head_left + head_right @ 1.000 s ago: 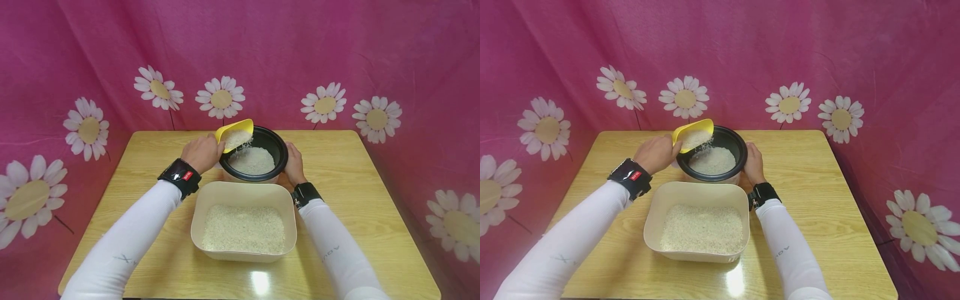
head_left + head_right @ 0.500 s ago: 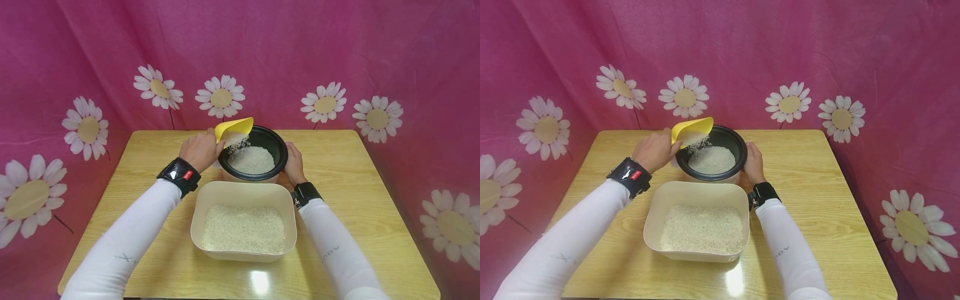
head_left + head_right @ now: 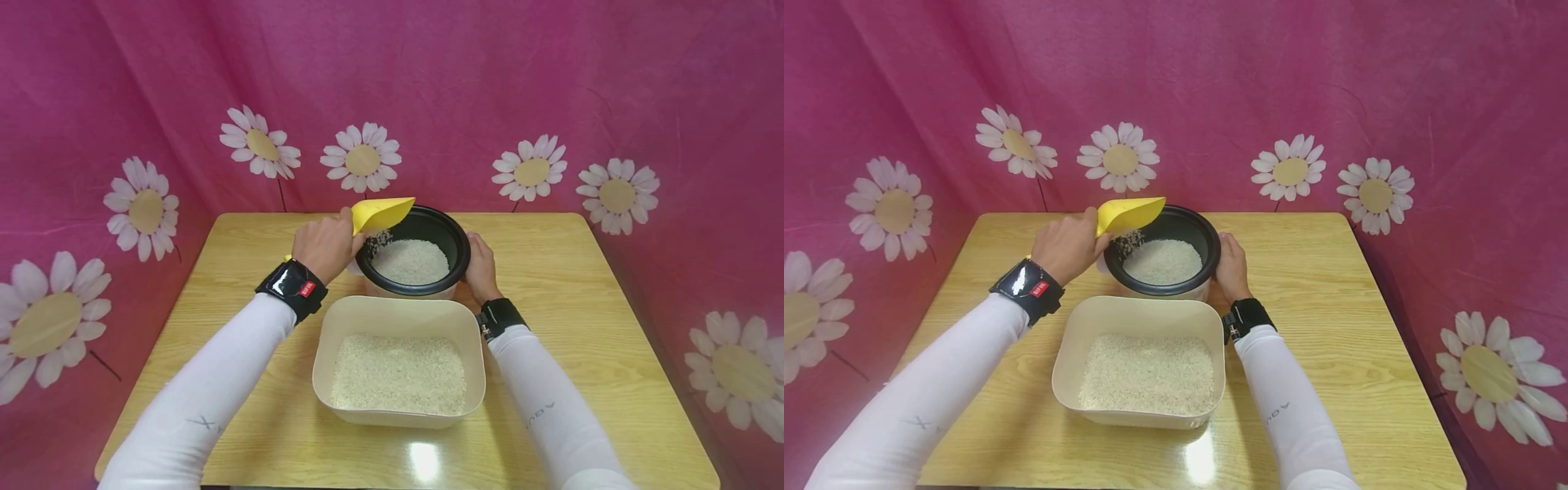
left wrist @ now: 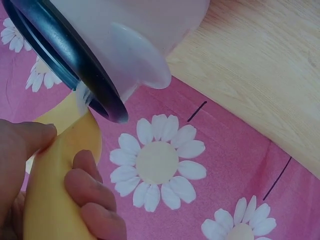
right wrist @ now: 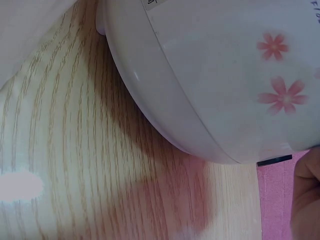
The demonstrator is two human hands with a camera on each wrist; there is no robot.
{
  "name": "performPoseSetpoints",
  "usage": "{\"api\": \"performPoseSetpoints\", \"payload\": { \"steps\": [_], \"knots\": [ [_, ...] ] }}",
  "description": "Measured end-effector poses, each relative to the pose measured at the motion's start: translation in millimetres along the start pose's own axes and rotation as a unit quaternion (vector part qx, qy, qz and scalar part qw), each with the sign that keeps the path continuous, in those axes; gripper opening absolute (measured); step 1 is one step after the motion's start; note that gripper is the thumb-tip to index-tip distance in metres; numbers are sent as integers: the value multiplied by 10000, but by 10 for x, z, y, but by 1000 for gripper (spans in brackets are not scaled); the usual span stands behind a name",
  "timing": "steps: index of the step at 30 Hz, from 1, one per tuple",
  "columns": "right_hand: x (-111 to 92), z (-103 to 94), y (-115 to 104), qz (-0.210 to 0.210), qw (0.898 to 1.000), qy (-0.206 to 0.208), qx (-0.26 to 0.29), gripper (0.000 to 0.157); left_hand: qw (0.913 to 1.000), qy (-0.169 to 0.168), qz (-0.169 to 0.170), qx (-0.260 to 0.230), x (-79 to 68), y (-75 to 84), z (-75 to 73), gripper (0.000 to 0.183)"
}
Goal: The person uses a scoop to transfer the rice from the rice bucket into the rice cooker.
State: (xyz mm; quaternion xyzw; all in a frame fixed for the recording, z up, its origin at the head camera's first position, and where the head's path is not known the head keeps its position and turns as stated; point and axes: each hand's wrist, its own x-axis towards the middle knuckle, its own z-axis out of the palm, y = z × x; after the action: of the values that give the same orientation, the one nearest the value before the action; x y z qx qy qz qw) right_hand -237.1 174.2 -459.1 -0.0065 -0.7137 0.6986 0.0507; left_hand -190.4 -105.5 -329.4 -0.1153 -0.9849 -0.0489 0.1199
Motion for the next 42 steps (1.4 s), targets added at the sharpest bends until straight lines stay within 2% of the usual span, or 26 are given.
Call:
{"api": "performPoseSetpoints", "payload": {
  "steps": [7,14,19,25,32,35,42],
  "knots": [
    [176,-25,298,-9,10000,79,48,30,10000,2,24,96,-16,-18,-1,41],
    [184,-24,335,-222,9995,206,-55,30,9998,93,118,112,-26,-30,10,41],
    [192,-23,348,-205,9995,224,-17,29,9996,147,162,152,-36,-28,22,40],
    [165,-20,279,-18,9999,142,12,29,9998,121,133,-47,-46,-45,7,38],
    [-2,5,-1,-54,10000,3,-19,28,9953,-352,-153,-884,-96,-68,-62,39],
    [-17,11,-21,-56,10000,-3,43,27,9931,-461,-170,-1064,-134,-67,-82,38],
    [-9,5,-10,-40,9999,14,145,28,9918,-563,-36,-1149,-230,-53,-96,35]
  ]
}}
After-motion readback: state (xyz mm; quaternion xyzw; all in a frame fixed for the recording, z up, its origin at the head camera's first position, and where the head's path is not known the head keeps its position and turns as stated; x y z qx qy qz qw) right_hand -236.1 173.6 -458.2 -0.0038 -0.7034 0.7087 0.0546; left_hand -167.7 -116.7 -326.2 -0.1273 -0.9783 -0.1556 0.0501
